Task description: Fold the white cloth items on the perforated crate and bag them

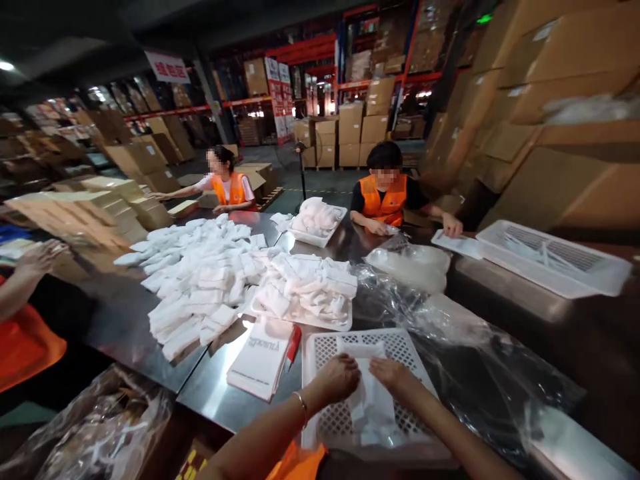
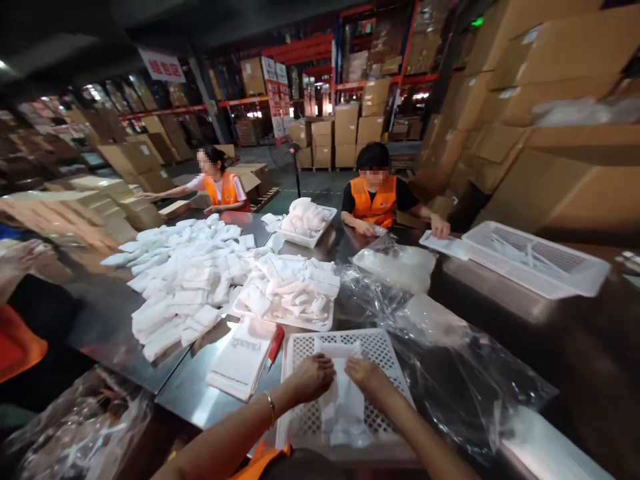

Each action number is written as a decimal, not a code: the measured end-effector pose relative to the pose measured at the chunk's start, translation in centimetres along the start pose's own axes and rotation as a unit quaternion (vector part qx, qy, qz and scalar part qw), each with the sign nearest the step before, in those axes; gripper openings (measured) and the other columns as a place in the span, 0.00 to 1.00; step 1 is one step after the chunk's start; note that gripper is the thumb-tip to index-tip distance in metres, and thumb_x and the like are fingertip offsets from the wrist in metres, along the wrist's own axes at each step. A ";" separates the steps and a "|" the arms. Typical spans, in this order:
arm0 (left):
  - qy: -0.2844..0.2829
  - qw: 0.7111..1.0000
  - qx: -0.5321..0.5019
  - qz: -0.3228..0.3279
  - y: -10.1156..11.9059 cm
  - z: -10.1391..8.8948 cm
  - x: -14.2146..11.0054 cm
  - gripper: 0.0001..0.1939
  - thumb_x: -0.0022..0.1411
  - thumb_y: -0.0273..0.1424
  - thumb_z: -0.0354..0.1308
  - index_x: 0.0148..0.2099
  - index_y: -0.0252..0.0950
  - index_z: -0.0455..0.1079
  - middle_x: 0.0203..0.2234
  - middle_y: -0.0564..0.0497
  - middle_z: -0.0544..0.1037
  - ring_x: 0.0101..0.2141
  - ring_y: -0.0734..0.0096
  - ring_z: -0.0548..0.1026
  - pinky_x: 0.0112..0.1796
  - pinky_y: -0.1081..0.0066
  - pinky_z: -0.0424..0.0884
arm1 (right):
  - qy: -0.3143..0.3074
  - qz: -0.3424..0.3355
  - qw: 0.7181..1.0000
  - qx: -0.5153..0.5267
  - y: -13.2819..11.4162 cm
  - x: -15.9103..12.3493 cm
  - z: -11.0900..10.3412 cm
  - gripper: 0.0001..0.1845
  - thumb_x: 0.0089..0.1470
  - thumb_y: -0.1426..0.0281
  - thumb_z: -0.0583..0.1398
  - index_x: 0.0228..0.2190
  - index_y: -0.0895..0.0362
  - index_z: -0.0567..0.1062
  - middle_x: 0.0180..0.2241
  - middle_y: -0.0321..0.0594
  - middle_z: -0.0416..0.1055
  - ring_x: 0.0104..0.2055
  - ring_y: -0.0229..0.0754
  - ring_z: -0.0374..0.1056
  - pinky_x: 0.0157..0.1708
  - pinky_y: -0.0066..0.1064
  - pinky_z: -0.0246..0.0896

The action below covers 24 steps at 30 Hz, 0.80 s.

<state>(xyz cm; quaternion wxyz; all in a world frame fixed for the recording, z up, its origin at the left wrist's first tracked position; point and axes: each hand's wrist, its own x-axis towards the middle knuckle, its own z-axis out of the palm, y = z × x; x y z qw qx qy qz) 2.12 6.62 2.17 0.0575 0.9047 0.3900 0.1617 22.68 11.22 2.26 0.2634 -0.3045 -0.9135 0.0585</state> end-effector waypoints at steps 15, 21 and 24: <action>0.014 0.984 0.086 0.156 0.0 1.5 -6.9 0.21 0.72 0.26 0.42 0.64 0.33 0.59 0.62 0.46 0.63 0.63 0.65 0.58 0.64 0.60 0.51 | -0.065 -0.359 0.925 -0.107 2.1 -4.8 -1.7 0.25 0.59 0.79 0.53 0.57 0.58 0.65 0.57 0.43 0.66 0.64 0.43 0.54 0.61 0.38 0.58; 0.088 0.992 -0.057 0.070 0.1 3.2 -7.7 0.21 0.70 0.26 0.42 0.62 0.33 0.60 0.56 0.44 0.71 0.59 0.68 0.64 0.61 0.63 0.60 | -0.057 -0.207 0.974 0.069 1.9 -6.4 -0.4 0.22 0.60 0.75 0.50 0.54 0.56 0.71 0.49 0.44 0.74 0.55 0.41 0.67 0.57 0.35 0.62; 0.174 0.972 -0.151 -0.050 0.8 3.1 -7.5 0.23 0.63 0.22 0.45 0.60 0.34 0.62 0.51 0.43 0.75 0.53 0.67 0.71 0.55 0.62 0.67 | -0.045 0.066 0.976 0.200 1.8 -7.1 -0.2 0.21 0.61 0.63 0.50 0.46 0.55 0.77 0.45 0.48 0.76 0.48 0.48 0.73 0.49 0.37 0.70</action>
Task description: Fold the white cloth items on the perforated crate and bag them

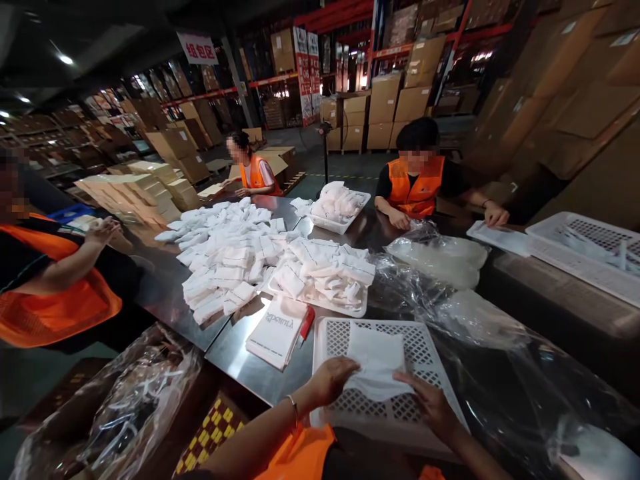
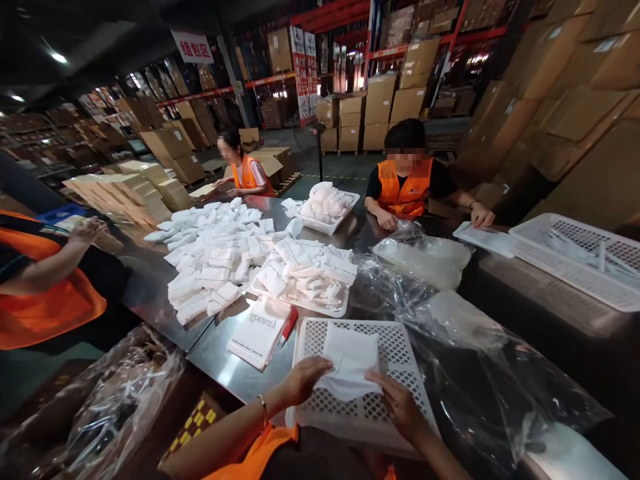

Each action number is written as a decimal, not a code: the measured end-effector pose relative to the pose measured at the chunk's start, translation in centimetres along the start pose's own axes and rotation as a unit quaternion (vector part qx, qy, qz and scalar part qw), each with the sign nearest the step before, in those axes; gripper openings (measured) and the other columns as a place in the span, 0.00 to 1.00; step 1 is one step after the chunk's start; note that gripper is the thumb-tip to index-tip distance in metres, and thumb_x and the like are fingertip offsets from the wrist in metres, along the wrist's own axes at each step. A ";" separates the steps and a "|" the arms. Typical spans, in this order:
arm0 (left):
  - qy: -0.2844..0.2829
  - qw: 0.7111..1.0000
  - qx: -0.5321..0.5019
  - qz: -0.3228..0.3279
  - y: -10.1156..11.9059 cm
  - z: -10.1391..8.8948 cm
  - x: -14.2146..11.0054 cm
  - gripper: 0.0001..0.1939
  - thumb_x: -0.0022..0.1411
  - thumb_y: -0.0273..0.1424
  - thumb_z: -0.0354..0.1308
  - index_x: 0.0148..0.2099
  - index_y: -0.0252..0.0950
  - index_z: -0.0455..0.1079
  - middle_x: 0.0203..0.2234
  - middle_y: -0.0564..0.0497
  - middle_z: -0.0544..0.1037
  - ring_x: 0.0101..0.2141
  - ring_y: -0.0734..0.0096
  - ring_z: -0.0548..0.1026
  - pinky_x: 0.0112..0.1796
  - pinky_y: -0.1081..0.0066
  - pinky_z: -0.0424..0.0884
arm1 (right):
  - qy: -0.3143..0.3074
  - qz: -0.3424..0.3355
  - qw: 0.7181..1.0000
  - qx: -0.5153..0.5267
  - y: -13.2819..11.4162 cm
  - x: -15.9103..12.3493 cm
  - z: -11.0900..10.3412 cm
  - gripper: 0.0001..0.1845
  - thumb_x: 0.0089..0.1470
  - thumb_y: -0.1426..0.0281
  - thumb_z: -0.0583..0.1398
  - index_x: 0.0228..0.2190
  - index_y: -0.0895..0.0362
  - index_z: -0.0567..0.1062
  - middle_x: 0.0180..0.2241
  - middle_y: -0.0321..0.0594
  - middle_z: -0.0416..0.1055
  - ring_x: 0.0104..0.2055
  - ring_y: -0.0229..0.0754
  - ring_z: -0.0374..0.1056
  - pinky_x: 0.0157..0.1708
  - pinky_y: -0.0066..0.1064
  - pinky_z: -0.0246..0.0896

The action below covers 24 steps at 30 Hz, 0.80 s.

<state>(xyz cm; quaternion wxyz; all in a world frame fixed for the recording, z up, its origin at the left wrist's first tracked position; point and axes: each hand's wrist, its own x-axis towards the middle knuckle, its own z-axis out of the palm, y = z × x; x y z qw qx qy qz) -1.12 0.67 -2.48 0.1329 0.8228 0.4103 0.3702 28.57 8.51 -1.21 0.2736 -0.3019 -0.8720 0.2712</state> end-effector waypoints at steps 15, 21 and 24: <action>0.229 0.881 -0.233 -0.341 2.3 2.9 2.6 0.26 0.68 0.50 0.41 0.34 0.35 0.69 0.30 0.45 0.75 0.32 0.65 0.72 0.35 0.66 0.68 | 0.226 0.294 0.924 0.097 -3.2 1.9 2.1 0.29 0.44 0.42 0.54 0.22 0.55 0.73 0.23 0.46 0.74 0.26 0.47 0.70 0.29 0.35 0.67; 0.267 0.863 -0.177 -0.390 2.9 3.2 4.9 0.30 0.65 0.58 0.35 0.28 0.39 0.59 0.23 0.49 0.69 0.26 0.68 0.66 0.29 0.68 0.62 | 0.264 0.319 0.910 0.001 -3.2 2.6 3.1 0.29 0.48 0.41 0.48 0.22 0.53 0.70 0.20 0.42 0.72 0.23 0.44 0.67 0.24 0.32 0.60; 0.241 0.879 -0.128 -0.392 2.4 3.2 5.1 0.29 0.68 0.53 0.32 0.29 0.39 0.60 0.24 0.47 0.71 0.26 0.66 0.67 0.29 0.66 0.61 | 0.273 0.323 0.903 -0.068 -2.6 2.8 3.4 0.31 0.50 0.42 0.45 0.23 0.53 0.71 0.21 0.45 0.73 0.23 0.46 0.68 0.24 0.33 0.58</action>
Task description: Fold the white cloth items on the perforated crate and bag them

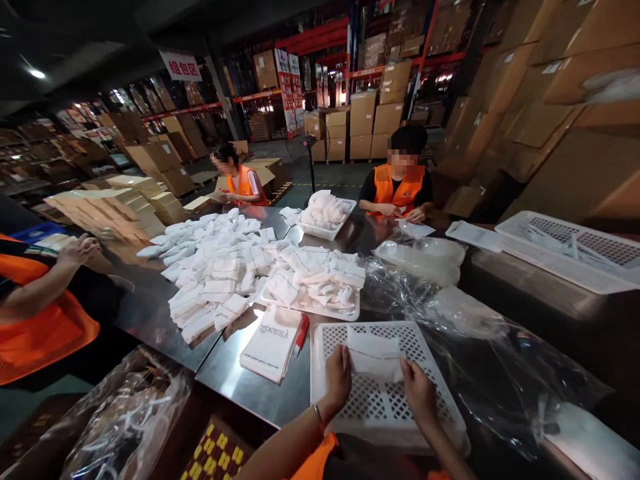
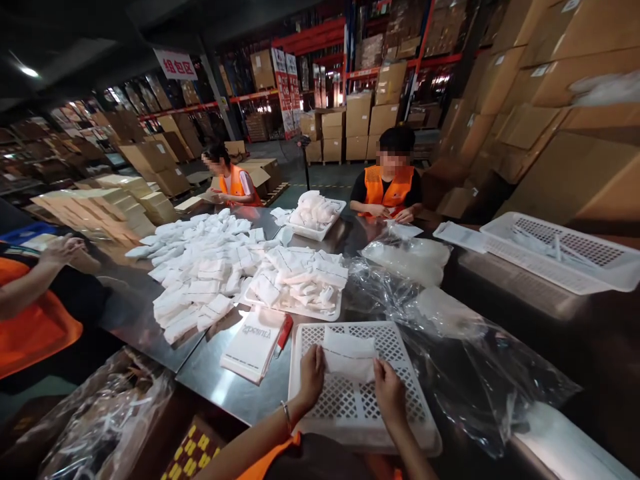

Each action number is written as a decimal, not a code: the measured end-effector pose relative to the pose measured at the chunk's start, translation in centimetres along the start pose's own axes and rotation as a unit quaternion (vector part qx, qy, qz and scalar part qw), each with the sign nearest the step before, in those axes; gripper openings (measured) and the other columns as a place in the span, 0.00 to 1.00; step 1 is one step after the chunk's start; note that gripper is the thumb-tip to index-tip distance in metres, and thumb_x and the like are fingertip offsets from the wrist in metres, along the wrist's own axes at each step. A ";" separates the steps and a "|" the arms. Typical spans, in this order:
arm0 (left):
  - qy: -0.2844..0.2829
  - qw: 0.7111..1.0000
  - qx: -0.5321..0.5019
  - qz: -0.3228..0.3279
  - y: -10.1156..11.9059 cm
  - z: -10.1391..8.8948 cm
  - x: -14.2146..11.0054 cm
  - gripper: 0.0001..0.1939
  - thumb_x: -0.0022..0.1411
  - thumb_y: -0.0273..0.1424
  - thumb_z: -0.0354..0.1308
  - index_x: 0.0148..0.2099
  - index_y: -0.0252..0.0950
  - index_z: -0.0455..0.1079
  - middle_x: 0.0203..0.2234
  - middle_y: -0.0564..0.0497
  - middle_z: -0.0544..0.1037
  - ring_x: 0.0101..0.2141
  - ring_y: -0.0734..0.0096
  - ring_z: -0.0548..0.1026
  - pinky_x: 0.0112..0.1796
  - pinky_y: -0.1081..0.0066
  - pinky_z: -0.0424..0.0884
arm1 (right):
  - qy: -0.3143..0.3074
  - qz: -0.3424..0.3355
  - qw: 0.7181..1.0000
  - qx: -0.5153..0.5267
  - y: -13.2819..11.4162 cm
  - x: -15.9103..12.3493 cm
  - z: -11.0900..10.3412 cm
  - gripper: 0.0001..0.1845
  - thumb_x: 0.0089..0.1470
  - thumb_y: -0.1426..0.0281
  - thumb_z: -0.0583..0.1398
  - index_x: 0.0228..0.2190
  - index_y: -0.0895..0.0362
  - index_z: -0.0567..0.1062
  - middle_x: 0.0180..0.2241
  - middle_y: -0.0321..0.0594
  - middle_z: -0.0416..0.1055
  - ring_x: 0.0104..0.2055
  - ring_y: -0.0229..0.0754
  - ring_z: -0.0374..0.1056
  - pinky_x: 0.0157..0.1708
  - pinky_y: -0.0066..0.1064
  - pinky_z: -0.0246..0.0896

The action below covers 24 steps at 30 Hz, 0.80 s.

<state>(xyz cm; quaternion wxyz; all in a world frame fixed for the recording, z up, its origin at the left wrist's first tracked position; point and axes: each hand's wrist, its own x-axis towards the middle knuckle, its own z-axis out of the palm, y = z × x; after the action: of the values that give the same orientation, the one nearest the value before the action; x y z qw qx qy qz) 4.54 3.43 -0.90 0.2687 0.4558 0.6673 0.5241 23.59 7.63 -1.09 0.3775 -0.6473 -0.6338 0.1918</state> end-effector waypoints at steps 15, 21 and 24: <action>-0.063 0.994 0.086 0.010 -0.4 -1.0 1.0 0.16 0.68 0.39 0.47 0.28 0.40 0.63 0.21 0.50 0.70 0.23 0.68 0.68 0.29 0.68 0.58 | 0.012 -0.021 0.996 -0.090 0.9 -0.5 0.4 0.30 0.53 0.46 0.43 0.18 0.53 0.68 0.19 0.45 0.71 0.20 0.43 0.63 0.23 0.33 0.48; -0.072 0.988 0.138 0.013 -0.2 -0.9 1.7 0.15 0.67 0.35 0.46 0.29 0.39 0.65 0.21 0.48 0.71 0.23 0.65 0.69 0.28 0.67 0.61 | -0.025 -0.022 0.992 -0.119 0.7 0.2 0.4 0.23 0.52 0.53 0.46 0.18 0.53 0.66 0.19 0.42 0.70 0.20 0.40 0.62 0.24 0.32 0.49; -0.082 0.984 0.157 0.006 0.2 -1.5 2.6 0.15 0.66 0.33 0.48 0.28 0.37 0.67 0.21 0.45 0.73 0.24 0.62 0.71 0.29 0.66 0.64 | -0.040 -0.016 0.989 -0.144 1.0 1.2 0.2 0.17 0.51 0.57 0.51 0.18 0.53 0.66 0.19 0.41 0.69 0.21 0.42 0.64 0.24 0.31 0.50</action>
<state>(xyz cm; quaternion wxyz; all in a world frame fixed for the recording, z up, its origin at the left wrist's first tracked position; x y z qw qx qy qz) 2.27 5.05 0.06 0.2444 0.5383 0.7140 0.3750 24.33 8.89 -1.68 0.2584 -0.6761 -0.6798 0.1181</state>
